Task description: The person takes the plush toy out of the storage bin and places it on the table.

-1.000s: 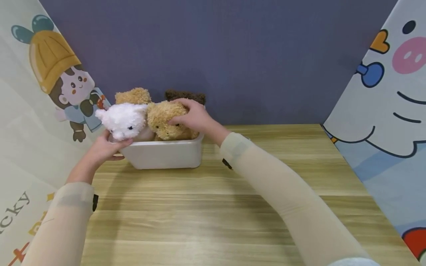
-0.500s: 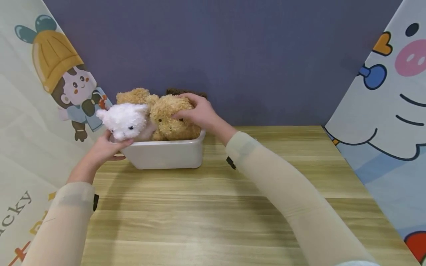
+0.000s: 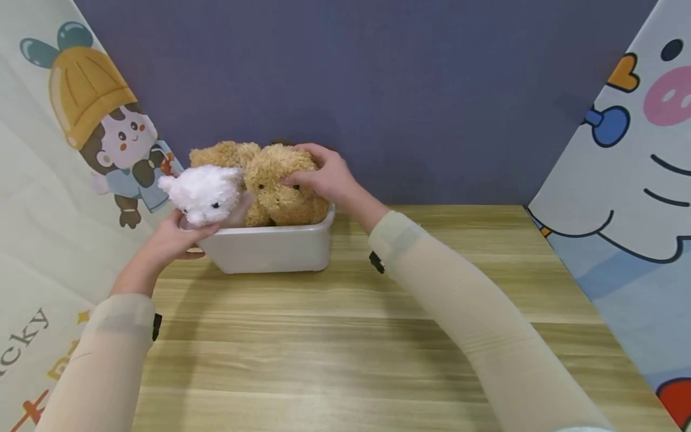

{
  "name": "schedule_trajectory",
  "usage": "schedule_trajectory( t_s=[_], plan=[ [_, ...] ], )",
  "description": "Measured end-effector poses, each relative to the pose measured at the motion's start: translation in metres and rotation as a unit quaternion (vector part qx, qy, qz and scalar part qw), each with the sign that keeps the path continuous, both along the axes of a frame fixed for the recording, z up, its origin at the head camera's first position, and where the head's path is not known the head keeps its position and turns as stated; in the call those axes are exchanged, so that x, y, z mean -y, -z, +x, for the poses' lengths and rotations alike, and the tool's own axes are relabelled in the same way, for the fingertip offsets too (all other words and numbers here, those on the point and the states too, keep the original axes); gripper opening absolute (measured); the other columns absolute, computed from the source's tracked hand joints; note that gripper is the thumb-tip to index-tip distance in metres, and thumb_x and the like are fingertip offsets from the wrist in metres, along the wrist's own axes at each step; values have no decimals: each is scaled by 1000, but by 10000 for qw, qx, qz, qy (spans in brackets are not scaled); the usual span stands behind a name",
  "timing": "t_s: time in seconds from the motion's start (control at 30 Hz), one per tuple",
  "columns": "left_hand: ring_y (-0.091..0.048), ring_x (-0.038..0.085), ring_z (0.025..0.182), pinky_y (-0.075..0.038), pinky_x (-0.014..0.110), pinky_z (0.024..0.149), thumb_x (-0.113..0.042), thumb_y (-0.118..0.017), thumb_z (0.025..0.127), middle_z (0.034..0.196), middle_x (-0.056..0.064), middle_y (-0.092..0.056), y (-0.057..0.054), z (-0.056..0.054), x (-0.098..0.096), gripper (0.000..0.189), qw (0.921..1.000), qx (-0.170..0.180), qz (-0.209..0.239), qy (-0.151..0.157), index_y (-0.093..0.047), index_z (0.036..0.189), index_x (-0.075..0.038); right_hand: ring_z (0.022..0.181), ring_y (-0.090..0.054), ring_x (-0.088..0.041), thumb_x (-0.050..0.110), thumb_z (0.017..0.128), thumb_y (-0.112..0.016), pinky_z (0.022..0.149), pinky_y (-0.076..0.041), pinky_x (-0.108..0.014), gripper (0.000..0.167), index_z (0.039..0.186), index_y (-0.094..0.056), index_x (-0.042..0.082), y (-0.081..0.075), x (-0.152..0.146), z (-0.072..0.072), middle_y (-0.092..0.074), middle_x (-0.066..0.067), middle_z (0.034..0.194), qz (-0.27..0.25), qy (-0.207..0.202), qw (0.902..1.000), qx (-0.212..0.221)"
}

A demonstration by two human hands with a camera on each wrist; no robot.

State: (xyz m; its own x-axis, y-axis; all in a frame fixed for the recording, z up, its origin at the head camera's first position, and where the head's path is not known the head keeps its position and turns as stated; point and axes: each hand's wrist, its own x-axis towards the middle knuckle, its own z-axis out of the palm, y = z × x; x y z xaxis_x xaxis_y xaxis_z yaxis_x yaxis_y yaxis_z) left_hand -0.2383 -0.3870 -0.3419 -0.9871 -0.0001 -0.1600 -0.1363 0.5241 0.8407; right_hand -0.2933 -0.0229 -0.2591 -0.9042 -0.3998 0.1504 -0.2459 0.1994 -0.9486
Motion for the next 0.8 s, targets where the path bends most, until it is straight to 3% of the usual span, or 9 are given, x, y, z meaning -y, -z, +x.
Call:
schedule_trajectory(
  t_s=[0.3,0.57,0.8],
  plan=[
    [-39,55,148,-65,56,100,-45,-69,103,176,30,0,-2,0,-6,112,10000,62,-18,21,16,171,-19,98,-69,-19,33,87,-90,71,-63,-43,65,145,-62,38,-9,-2,0,-48,10,163,-123,112,9998,62],
    [-37,55,149,-66,55,98,-44,-69,103,176,30,2,-2,-1,-4,112,10000,51,58,36,17,171,-19,118,-68,-19,31,87,-90,81,-69,-43,69,148,-58,41,-25,-5,3,-33,12,172,-398,56,9990,203],
    [-38,54,148,-66,53,97,-42,-69,104,176,29,0,1,-1,0,109,9999,30,132,81,14,171,-18,103,-64,-18,31,88,-89,85,-69,-45,71,150,-56,42,-36,-11,5,-27,10,174,-589,26,9980,204]
  ],
)
